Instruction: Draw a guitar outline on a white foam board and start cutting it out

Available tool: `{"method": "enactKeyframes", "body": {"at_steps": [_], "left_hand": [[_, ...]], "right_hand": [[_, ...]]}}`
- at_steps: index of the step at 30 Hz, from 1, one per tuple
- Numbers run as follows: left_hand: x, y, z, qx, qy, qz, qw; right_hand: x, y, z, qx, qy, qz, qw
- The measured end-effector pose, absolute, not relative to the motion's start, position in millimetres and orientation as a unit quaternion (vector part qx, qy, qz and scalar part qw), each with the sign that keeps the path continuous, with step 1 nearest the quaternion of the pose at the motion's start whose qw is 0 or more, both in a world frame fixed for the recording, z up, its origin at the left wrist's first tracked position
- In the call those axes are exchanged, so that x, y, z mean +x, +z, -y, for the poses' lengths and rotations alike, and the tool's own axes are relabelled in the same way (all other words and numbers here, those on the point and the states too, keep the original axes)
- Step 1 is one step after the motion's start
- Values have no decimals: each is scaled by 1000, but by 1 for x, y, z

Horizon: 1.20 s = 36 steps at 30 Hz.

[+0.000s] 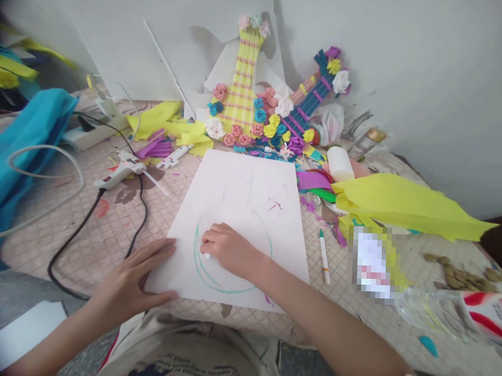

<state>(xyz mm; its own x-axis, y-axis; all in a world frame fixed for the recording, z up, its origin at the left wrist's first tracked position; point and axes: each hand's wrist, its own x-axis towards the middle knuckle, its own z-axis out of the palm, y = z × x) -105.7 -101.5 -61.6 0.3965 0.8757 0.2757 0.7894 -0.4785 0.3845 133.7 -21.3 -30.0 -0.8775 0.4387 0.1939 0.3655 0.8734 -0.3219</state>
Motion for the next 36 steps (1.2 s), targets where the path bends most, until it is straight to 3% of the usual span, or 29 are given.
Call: {"method": "enactKeyframes", "body": {"at_steps": [8,18,27,36], "left_hand": [[-105,-59,102,831,215,-502,106],[-104,-58,103,828,201,-511,113],[-103,-59,103,830,208,-508,104],[-105,-62,103,834,220,-498,92]], "right_hand": [[155,-22,46,-194,168,963,82],[130,-23,18,-226,204,948,88],[115,-29,8,-271,105,952,94],[126,-30,20,-223,116,963,96]]}}
